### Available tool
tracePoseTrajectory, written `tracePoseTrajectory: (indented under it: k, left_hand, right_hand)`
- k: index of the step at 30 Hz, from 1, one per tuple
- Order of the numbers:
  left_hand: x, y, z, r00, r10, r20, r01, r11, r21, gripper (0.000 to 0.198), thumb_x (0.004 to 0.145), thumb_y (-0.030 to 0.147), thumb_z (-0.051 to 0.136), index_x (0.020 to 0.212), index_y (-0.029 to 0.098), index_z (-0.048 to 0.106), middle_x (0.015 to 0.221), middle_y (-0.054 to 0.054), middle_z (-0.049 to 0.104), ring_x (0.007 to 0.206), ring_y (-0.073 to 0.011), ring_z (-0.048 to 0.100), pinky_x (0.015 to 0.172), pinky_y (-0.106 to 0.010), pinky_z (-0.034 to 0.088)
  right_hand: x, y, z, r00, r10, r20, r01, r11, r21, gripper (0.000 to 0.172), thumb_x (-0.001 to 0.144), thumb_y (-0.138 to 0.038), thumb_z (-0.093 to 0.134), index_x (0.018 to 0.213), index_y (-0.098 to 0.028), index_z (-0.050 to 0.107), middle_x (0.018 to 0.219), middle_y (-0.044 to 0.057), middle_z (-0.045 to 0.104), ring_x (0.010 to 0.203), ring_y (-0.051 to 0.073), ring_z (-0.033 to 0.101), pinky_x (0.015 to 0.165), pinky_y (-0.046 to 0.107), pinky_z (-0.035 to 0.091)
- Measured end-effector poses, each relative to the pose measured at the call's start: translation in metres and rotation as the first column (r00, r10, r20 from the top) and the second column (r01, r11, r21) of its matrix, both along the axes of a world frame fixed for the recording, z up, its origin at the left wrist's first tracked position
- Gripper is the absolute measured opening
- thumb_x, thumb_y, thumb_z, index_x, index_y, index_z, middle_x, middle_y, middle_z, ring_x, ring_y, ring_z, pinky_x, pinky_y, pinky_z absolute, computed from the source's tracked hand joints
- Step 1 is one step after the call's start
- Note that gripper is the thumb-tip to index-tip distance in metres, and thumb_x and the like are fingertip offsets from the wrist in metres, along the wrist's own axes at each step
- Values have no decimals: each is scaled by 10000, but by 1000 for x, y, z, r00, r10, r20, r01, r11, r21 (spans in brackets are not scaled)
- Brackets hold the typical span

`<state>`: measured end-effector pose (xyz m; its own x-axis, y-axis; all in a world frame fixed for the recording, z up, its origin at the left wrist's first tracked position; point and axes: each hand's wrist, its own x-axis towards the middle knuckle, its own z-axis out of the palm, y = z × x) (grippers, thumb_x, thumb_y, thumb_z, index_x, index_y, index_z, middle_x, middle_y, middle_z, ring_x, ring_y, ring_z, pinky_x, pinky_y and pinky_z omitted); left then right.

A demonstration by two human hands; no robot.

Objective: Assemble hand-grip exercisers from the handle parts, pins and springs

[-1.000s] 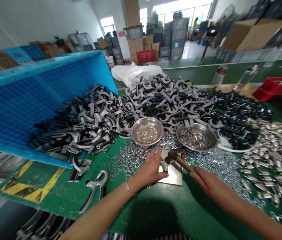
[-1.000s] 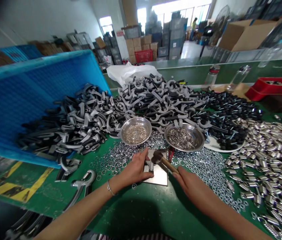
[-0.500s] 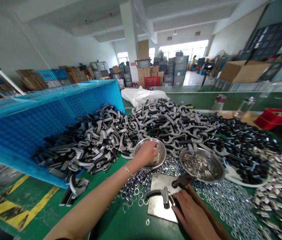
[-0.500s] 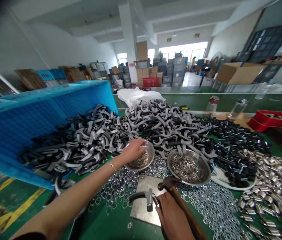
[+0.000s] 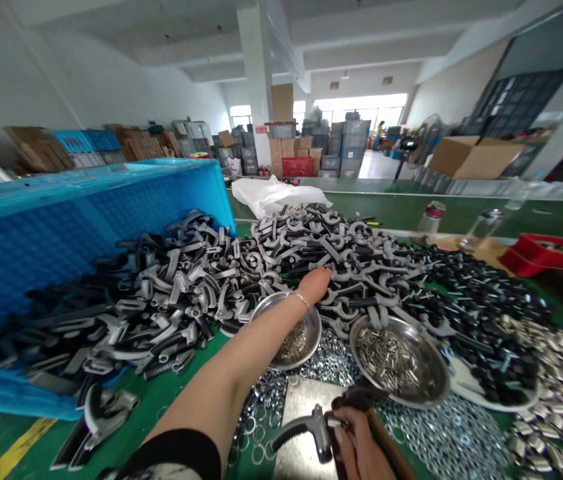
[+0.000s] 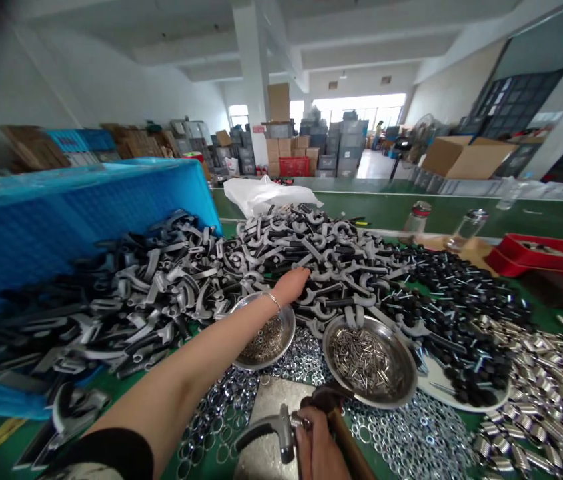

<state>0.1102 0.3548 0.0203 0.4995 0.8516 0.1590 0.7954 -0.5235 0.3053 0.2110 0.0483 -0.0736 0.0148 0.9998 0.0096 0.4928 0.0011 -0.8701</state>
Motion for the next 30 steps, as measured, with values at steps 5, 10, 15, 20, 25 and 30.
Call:
tracePoseTrajectory:
  k: [5,10,15,20,25,30]
  left_hand:
    - [-47,-63,26,950,39,310,-24,998,-54,533,969,167,460,1469,149,276,1279,-152,560,1180,-230,580,1024,-406,481]
    - [-101,-202,17,417,303,857,381,798,-467,536,890,314,642,1368,229,417,1091,-66,611,898,-171,657,834,-351,560]
    - [-113,-303,-13,285,671,685,356,589,-725,409,912,528,573,1106,172,515,834,-1,607,582,-88,560,544,-226,476]
    - [-114,-341,-15,375,602,705,267,658,-704,429,951,582,453,1022,164,517,624,14,628,507,-108,546,525,-218,408]
    - [-113,-357,-12,412,620,667,206,650,-731,501,966,628,335,1055,178,538,470,56,519,404,-127,449,457,-232,350]
    - [-107,-362,-10,482,573,663,181,675,-715,476,974,624,323,1016,201,537,459,64,485,391,-128,425,451,-238,344]
  right_hand:
    - [1,10,43,936,-24,-351,9,999,-45,302,996,-467,406,1138,-218,500,1186,151,678,946,232,715,809,374,588]
    - [-4,15,60,687,-125,-716,-12,983,-182,353,924,-508,587,1102,-247,428,891,26,689,627,176,670,577,318,552]
    - [-15,0,73,577,-178,-797,-232,900,-369,320,816,-431,758,968,-192,609,854,3,660,696,123,619,655,251,513]
    - [-22,-24,84,811,106,-575,-385,836,-390,406,905,-562,583,787,-174,610,709,6,614,584,130,541,564,255,447]
    - [-32,-33,94,969,222,109,-224,975,7,352,958,-531,476,770,-236,512,678,4,608,654,193,575,638,297,434]
    - [-38,-39,99,917,275,290,-292,956,15,333,998,-507,362,798,-258,457,682,16,613,626,217,608,621,306,410]
